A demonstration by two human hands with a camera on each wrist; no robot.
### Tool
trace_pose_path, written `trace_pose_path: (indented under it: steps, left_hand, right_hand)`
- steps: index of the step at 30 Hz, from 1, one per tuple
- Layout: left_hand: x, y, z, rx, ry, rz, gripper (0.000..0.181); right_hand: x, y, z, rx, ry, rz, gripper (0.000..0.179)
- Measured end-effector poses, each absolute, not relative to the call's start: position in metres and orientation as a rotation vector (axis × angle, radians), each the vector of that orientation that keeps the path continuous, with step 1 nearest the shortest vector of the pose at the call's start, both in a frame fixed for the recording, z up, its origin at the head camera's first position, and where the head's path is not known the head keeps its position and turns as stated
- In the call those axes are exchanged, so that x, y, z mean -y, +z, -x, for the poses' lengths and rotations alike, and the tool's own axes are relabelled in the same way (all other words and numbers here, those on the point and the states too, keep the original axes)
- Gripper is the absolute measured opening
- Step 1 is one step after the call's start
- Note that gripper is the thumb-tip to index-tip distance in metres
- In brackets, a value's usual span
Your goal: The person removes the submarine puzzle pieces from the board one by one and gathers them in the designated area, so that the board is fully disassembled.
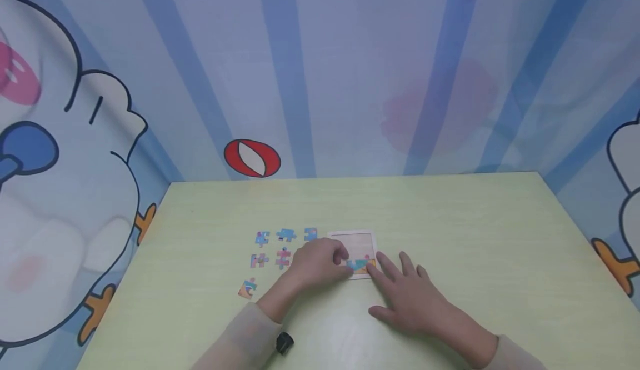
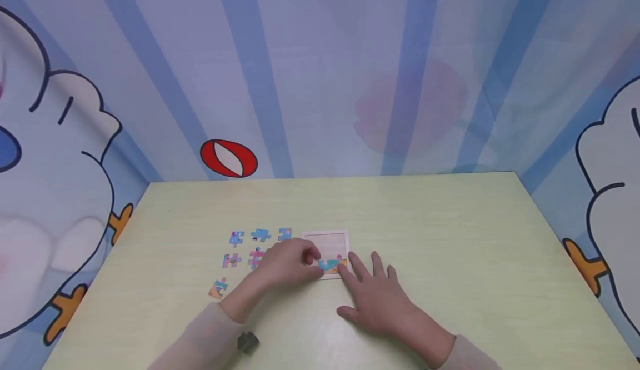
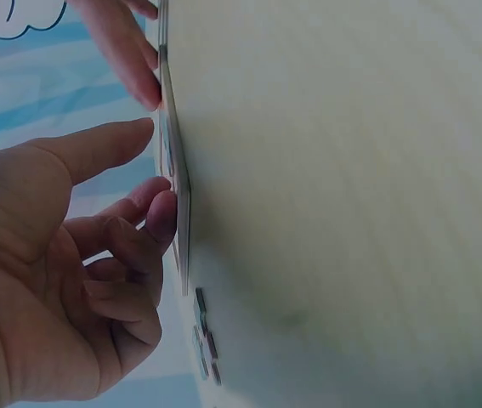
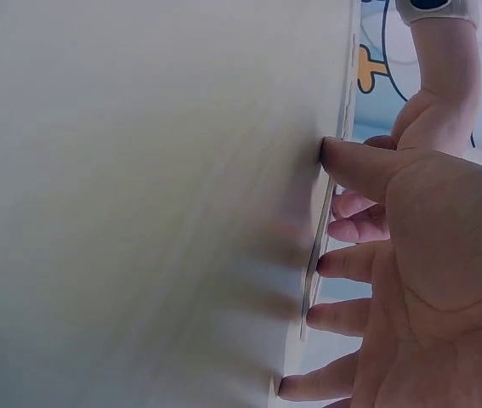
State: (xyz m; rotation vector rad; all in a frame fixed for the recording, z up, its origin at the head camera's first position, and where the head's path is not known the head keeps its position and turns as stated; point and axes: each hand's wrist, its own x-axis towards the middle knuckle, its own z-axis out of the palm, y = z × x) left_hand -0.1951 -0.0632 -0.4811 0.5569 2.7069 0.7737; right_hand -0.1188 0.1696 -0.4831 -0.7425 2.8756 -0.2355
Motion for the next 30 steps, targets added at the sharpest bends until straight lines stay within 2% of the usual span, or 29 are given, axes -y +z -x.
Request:
trace_pose_path:
  steps: [30]
  left_hand:
    - [0.0527,-0.4801,0.1884,-2.774,0.72,-0.528,0.026]
  right_hand:
    - [-0.1677,-0.4818,0.1197,-2.872,-0.193,0.738,0.081]
